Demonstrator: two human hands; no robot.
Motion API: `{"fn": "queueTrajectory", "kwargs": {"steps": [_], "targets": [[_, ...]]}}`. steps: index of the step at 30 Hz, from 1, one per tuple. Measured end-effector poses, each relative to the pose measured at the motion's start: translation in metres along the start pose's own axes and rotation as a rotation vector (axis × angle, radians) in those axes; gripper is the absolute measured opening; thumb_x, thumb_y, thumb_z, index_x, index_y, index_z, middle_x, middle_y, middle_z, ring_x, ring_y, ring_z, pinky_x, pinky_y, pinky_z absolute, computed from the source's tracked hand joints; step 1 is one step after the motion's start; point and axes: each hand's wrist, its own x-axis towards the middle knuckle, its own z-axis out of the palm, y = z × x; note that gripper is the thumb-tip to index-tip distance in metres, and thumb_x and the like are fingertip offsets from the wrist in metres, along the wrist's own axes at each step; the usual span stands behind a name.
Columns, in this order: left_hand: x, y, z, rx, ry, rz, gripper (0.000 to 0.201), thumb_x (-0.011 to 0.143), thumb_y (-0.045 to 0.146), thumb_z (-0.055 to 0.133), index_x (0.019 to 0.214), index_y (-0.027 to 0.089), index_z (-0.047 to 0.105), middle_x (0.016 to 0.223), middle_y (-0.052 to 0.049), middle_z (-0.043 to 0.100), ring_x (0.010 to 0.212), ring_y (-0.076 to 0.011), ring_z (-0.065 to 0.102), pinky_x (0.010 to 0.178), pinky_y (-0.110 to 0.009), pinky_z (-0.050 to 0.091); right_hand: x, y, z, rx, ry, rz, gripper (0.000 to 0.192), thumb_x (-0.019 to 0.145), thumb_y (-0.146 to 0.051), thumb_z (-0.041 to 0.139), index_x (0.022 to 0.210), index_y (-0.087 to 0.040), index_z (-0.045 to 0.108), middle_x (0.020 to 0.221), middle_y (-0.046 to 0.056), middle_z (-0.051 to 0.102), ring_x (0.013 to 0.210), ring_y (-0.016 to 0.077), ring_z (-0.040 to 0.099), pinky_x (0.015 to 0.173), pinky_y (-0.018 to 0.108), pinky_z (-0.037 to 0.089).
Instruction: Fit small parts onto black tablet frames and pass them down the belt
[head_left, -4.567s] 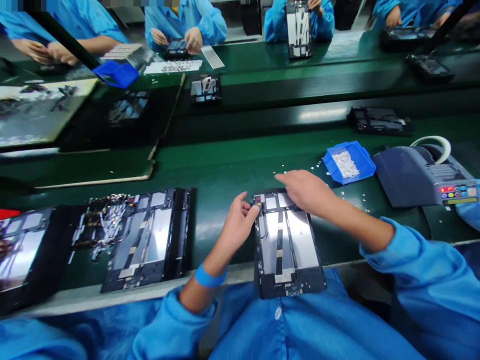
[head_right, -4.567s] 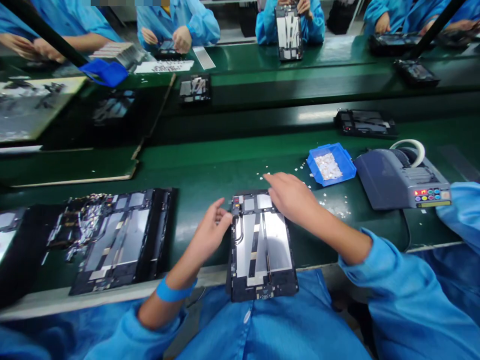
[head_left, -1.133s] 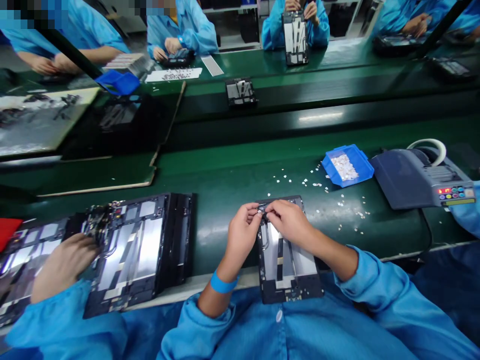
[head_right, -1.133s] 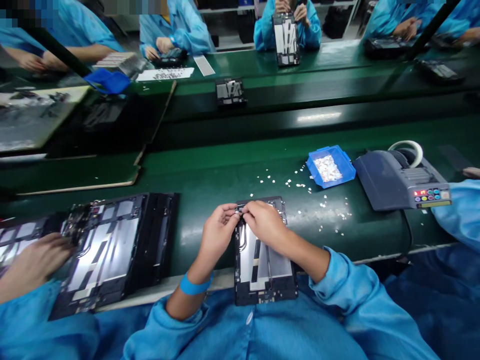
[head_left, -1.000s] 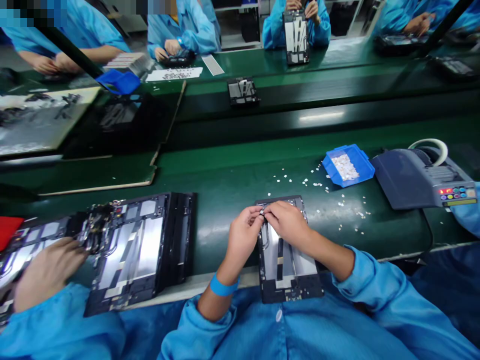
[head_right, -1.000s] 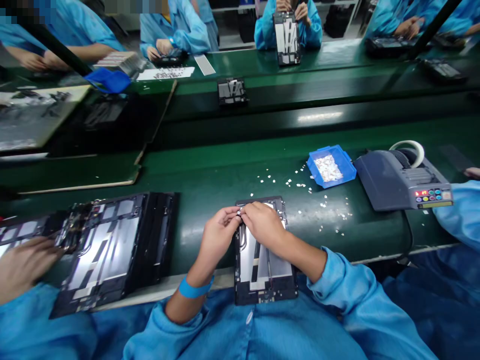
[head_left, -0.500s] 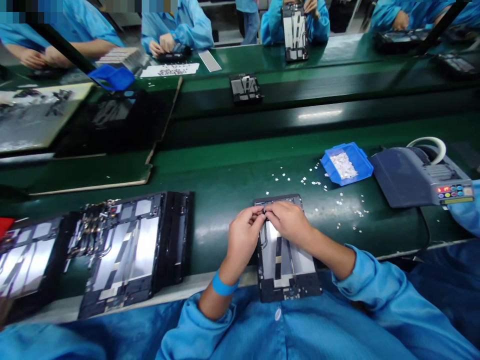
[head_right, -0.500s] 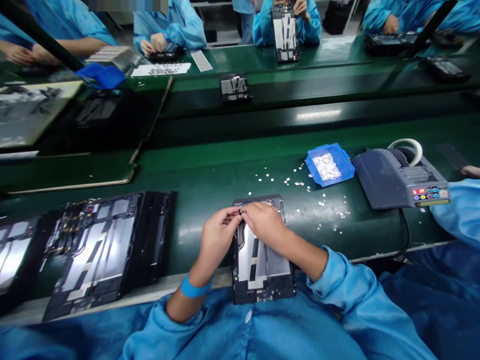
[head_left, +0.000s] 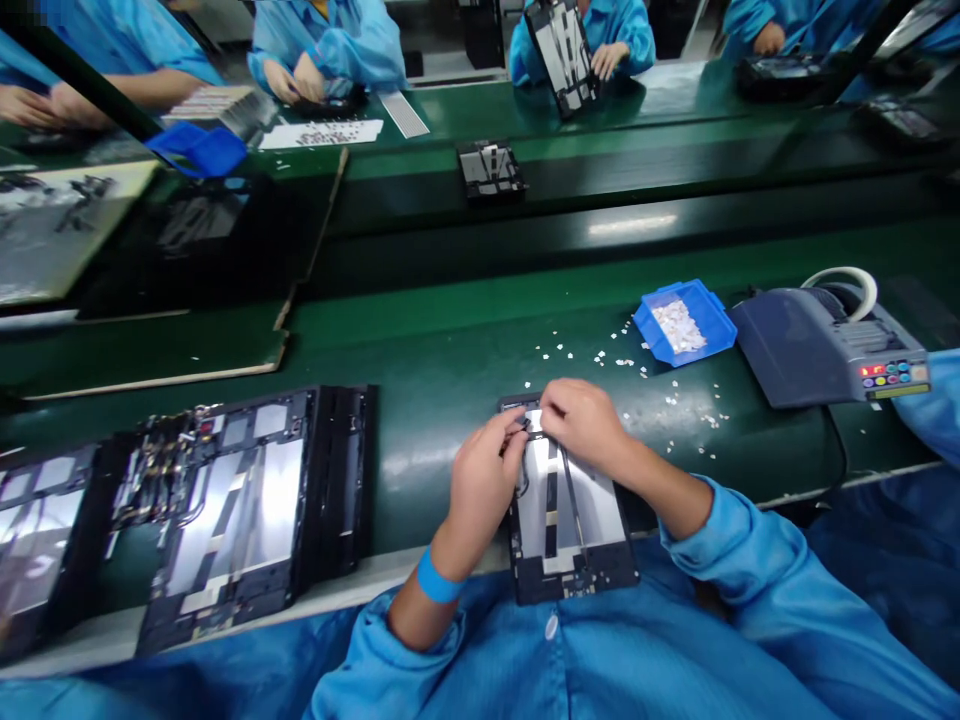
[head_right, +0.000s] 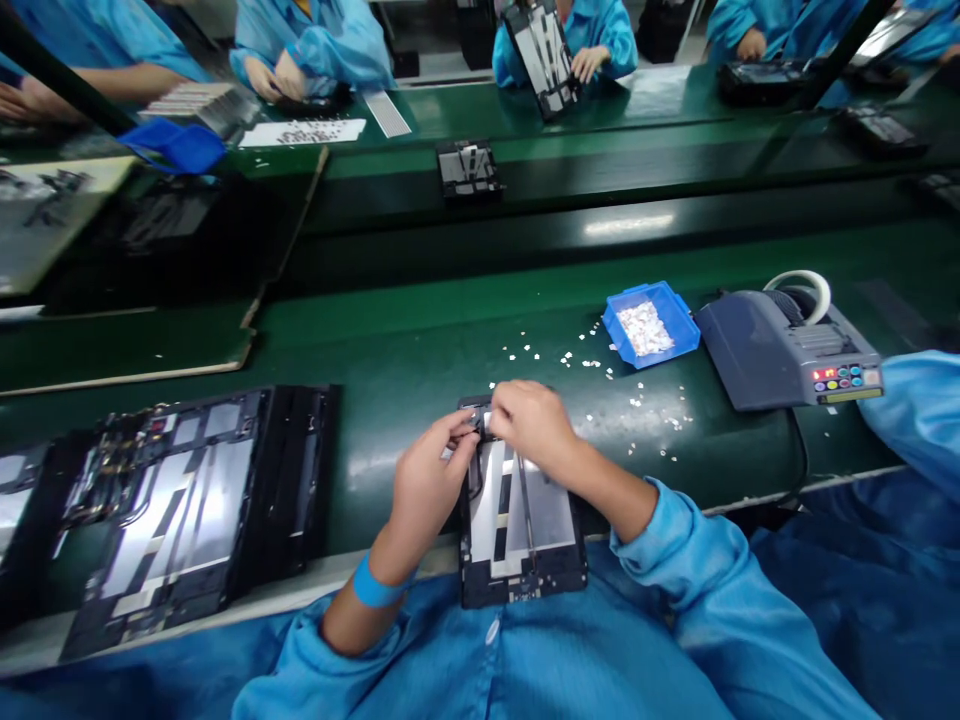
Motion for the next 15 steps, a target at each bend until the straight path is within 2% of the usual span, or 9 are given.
{"fn": "queueTrajectory", "kwargs": {"steps": [3,5,7,8,10,13,15], "targets": [[0.005,-0.004,-0.002,-0.128,-0.003,-0.157,0.022,0.088,0.024,0.068,0.108,0.023,0.076,0.094,-0.005,0.079,0.085,-0.022,0.073,0.078,-0.034,0.058,0.008,0.049,-0.052,-0.086,0.196,0.163,0.012,0.084,-0.016,0.055,0.077,-0.021,0.064,0.079,0.004,0.069,0.075,0.0182,0.061,0.07,0.028,0.04],[0.008,-0.008,-0.004,-0.236,-0.017,-0.228,0.016,0.087,0.027,0.069,0.1,0.021,0.076,0.092,-0.006,0.079,0.084,-0.0214,0.073,0.076,-0.033,0.058,0.013,0.088,-0.092,-0.289,0.317,0.382,0.013,0.086,-0.022,0.056,0.075,-0.02,0.063,0.076,0.007,0.068,0.074,0.021,0.06,0.069,0.03,0.039],[0.012,-0.012,-0.004,-0.338,-0.031,-0.279,0.014,0.084,0.028,0.07,0.095,0.02,0.075,0.091,-0.006,0.079,0.083,-0.0205,0.073,0.076,-0.032,0.058,0.015,0.113,-0.119,-0.442,0.317,0.56,0.016,0.086,-0.024,0.058,0.073,-0.018,0.063,0.075,0.011,0.067,0.075,0.0244,0.061,0.07,0.033,0.039],[0.014,-0.013,-0.003,-0.38,-0.037,-0.303,0.015,0.083,0.028,0.07,0.094,0.019,0.075,0.09,-0.006,0.079,0.083,-0.0202,0.073,0.076,-0.032,0.058,0.014,0.116,-0.123,-0.467,0.307,0.564,0.015,0.087,-0.023,0.057,0.075,-0.017,0.064,0.077,0.013,0.068,0.077,0.0252,0.062,0.071,0.034,0.04],[0.017,-0.015,-0.001,-0.436,-0.045,-0.343,0.017,0.081,0.027,0.071,0.094,0.018,0.073,0.09,-0.006,0.079,0.083,-0.0195,0.073,0.075,-0.031,0.057,0.006,0.1,-0.111,-0.393,0.238,0.415,0.012,0.088,-0.019,0.056,0.082,-0.017,0.067,0.086,0.013,0.071,0.082,0.0248,0.064,0.075,0.034,0.042],[0.019,-0.014,0.001,-0.474,-0.039,-0.375,0.02,0.078,0.027,0.073,0.096,0.018,0.07,0.086,-0.005,0.077,0.079,-0.018,0.072,0.071,-0.028,0.055,-0.011,0.041,-0.055,-0.136,0.034,0.057,0.014,0.092,-0.018,0.057,0.088,-0.019,0.07,0.089,0.008,0.073,0.087,0.0222,0.066,0.08,0.031,0.045],[0.018,-0.013,0.001,-0.488,-0.027,-0.379,0.023,0.077,0.026,0.073,0.098,0.018,0.068,0.083,-0.003,0.076,0.075,-0.017,0.071,0.068,-0.027,0.054,-0.018,0.004,-0.016,-0.056,-0.069,-0.049,0.018,0.097,-0.021,0.056,0.088,-0.021,0.072,0.088,0.006,0.074,0.087,0.0214,0.066,0.083,0.032,0.046]]}}
